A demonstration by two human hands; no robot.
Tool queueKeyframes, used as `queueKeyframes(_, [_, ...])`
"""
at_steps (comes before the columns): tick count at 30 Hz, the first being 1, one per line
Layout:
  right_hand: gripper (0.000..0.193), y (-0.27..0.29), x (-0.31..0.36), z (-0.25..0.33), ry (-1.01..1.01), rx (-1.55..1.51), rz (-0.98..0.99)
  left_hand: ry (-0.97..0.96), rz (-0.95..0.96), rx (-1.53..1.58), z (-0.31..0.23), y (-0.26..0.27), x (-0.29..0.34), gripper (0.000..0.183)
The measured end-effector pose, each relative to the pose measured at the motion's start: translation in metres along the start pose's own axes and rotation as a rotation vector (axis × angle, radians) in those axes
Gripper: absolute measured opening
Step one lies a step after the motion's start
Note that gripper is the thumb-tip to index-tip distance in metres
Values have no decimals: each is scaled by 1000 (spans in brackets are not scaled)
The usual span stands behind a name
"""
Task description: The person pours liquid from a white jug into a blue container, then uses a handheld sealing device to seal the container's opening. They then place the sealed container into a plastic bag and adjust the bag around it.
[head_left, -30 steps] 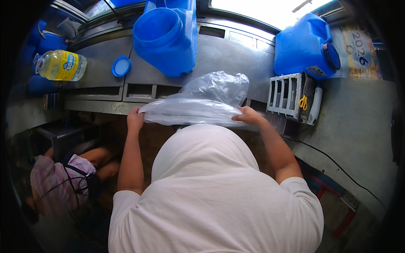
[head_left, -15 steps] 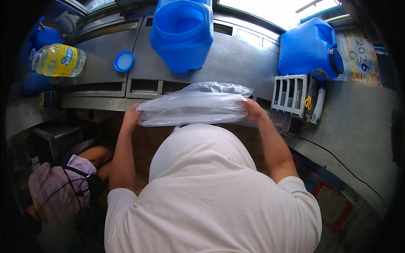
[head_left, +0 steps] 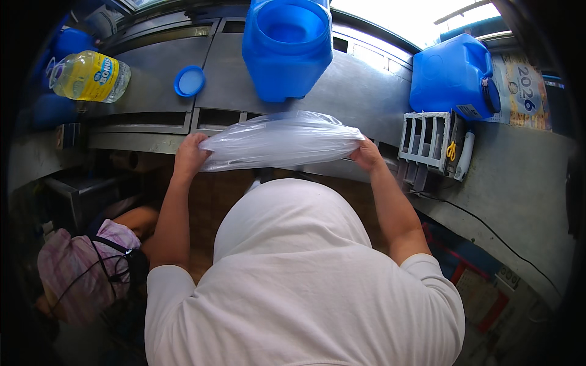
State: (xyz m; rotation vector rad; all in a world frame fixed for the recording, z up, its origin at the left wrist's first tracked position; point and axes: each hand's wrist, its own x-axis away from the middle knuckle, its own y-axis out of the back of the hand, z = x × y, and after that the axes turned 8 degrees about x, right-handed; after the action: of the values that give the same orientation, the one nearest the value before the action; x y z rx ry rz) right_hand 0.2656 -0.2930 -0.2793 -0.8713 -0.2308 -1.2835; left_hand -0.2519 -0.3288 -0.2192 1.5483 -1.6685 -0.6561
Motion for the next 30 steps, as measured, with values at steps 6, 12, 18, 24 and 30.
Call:
queueKeyframes(6, [33, -3, 1, -26, -226, 308, -6, 600, 81, 982, 46, -29, -7, 35])
queueKeyframes(12, [43, 9, 20, -3, -173, 19, 151, 349, 395, 1755, 25, 13, 8, 58])
queueKeyframes(18, [48, -3, 8, 48, 100, -211, 268, 378, 667, 1619, 58, 14, -2, 65])
queueKeyframes(24, [51, 10, -18, 47, -170, -40, 60, 587, 524, 1277, 97, -60, -8, 46])
queueKeyframes(30, [39, -37, -68, 112, 188, 942, -618, 849, 246, 1125, 100, -106, -4, 51])
